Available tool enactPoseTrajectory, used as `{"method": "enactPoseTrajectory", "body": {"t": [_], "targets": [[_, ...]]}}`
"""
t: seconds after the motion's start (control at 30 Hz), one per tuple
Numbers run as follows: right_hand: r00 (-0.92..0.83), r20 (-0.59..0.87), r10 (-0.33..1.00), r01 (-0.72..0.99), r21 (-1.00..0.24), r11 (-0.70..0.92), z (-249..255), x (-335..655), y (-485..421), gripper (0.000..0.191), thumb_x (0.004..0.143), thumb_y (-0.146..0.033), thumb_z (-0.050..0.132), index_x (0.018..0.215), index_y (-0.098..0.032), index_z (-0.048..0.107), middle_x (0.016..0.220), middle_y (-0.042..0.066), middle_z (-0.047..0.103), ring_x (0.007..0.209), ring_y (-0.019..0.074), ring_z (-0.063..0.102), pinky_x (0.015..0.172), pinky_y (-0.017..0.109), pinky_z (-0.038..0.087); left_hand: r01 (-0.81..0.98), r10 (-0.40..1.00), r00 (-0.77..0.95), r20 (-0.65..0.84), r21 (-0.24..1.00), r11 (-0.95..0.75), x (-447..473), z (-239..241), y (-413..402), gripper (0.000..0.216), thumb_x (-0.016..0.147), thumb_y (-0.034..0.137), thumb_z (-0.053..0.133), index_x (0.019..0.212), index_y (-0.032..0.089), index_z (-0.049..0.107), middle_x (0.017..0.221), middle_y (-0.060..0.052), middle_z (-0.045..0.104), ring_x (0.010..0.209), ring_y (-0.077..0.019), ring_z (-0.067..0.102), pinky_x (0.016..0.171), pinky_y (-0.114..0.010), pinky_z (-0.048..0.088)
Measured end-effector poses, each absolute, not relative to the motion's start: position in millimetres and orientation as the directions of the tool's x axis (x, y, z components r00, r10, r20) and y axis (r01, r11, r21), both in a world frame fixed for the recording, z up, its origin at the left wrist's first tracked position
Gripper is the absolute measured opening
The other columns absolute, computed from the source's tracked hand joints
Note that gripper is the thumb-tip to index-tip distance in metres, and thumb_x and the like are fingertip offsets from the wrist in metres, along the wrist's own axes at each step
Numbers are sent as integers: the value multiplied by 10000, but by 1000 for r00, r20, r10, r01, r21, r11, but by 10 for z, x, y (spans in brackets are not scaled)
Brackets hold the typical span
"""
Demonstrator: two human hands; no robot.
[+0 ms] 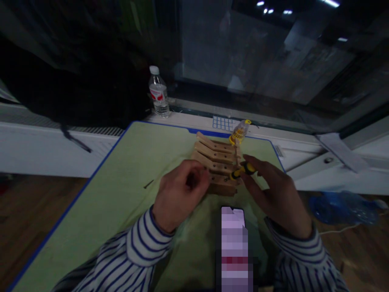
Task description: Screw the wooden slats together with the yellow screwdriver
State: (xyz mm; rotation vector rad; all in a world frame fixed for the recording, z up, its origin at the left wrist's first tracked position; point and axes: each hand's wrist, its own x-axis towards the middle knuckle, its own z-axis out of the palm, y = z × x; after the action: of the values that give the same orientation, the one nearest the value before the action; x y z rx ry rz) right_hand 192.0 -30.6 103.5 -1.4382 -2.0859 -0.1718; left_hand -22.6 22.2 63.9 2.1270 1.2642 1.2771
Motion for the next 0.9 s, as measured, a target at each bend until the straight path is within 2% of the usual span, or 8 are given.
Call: {"method": "enactPoseTrajectory", "body": {"t": [0.07, 0.13, 0.17, 0.27, 0.37, 0.47, 0.8, 0.9], "targets": [[-271, 513, 814, 885, -199, 420, 1106, 1916, -270, 355, 910, -229, 572, 1233, -83, 580, 969, 133, 724, 861, 235, 692, 744, 379, 580, 397, 791, 387, 474, 689, -607, -132, 730, 275, 127, 824, 206, 627, 945, 169, 636, 818, -5, 694, 611, -86, 598, 575, -201, 463], [-287, 479, 830, 892, -182, 413, 1174, 1907, -234, 328, 910, -228, 559, 1205, -90, 602, 1003, 150, 730, 868, 269, 703, 737, 427, 585, 324, 750, 536, 386, 727, -606, -25, 782, 346, 275, 795, 219, 671, 1062, 157, 642, 936, -38, 710, 686, -108, 626, 612, -221, 481], [-292, 460, 839, 897, -172, 407, 1203, 1902, -219, 319, 911, -228, 554, 1196, -95, 611, 1009, 155, 733, 868, 282, 707, 736, 446, 586, 307, 737, 581, 346, 745, -592, 25, 791, 381, 346, 791, 234, 682, 1125, 163, 630, 949, -37, 713, 716, -120, 637, 629, -230, 488], [-313, 426, 849, 907, -131, 400, 1256, 1891, -187, 309, 914, -237, 545, 1177, -98, 629, 1021, 171, 737, 893, 310, 711, 765, 488, 583, 295, 727, 638, 255, 791, -536, 138, 761, 464, 276, 821, 317, 667, 1068, 193, 666, 916, -20, 724, 761, -144, 655, 652, -248, 493], [-323, 425, 846, 908, -112, 404, 1267, 1889, -176, 311, 921, -259, 539, 1160, -88, 640, 1038, 186, 735, 920, 321, 710, 792, 497, 579, 272, 722, 665, 191, 838, -472, 186, 678, 512, 291, 842, 380, 650, 1076, 211, 680, 922, -18, 735, 778, -156, 666, 683, -263, 504], [-310, 431, 847, 902, -149, 406, 1264, 1887, -178, 321, 932, -292, 530, 1153, -88, 643, 1038, 181, 738, 918, 310, 713, 795, 478, 584, 245, 729, 659, 186, 863, -442, 192, 599, 535, 274, 856, 338, 640, 1105, 229, 681, 960, -4, 740, 817, -155, 672, 725, -265, 506], [-341, 336, 878, 902, -145, 406, 1358, 1898, -163, 349, 930, -280, 531, 1224, -115, 618, 1159, 159, 714, 1042, 289, 690, 890, 460, 562, 294, 742, 640, 201, 828, -478, 190, 636, 489, 181, 872, 307, 621, 975, 192, 716, 851, -2, 733, 746, -143, 653, 673, -249, 479], [-383, 314, 869, 885, -143, 442, 1401, 1905, -144, 320, 933, -252, 520, 1208, -133, 631, 1171, 141, 714, 1034, 269, 695, 881, 436, 567, 274, 724, 666, 179, 844, -460, 186, 650, 494, 193, 892, 279, 592, 1023, 197, 707, 887, -7, 737, 775, -144, 661, 702, -259, 495]]}}
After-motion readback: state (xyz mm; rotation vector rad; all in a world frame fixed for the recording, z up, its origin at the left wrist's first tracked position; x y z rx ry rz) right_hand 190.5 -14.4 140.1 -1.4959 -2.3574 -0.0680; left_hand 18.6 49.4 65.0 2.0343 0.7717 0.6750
